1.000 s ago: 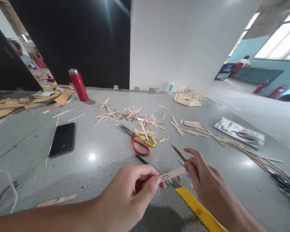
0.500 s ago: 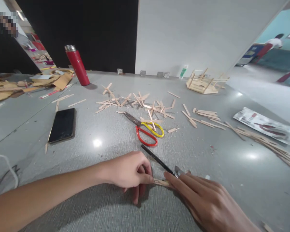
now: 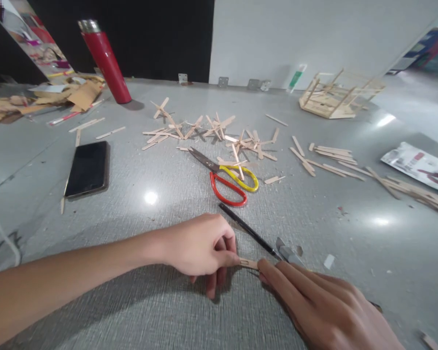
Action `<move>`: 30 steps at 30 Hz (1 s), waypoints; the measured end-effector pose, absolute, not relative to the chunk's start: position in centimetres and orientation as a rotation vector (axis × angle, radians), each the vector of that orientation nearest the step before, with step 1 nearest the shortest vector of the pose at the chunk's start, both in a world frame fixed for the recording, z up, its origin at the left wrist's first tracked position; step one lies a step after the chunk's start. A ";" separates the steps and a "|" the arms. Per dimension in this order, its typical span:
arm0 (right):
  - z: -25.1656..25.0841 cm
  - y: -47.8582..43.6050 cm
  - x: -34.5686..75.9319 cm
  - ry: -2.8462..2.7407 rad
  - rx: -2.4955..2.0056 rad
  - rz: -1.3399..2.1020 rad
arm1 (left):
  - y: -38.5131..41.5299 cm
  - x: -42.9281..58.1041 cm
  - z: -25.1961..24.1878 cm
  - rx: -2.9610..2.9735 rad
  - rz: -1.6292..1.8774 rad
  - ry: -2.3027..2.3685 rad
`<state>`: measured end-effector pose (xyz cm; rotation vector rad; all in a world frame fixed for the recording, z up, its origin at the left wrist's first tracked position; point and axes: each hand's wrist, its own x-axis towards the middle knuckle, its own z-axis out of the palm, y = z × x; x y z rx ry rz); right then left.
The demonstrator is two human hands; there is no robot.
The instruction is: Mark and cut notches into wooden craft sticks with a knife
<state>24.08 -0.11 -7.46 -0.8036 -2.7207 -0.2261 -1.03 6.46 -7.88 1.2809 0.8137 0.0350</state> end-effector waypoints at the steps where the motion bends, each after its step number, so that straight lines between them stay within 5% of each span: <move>1: -7.4 0.0 24.0 -2.717 -0.802 -0.235 | 6.5 -1.0 -7.8 1.285 0.029 0.815; 30: -7.3 -0.7 22.0 -2.756 -0.789 -0.728 | 6.5 -0.8 -7.9 1.334 0.029 0.841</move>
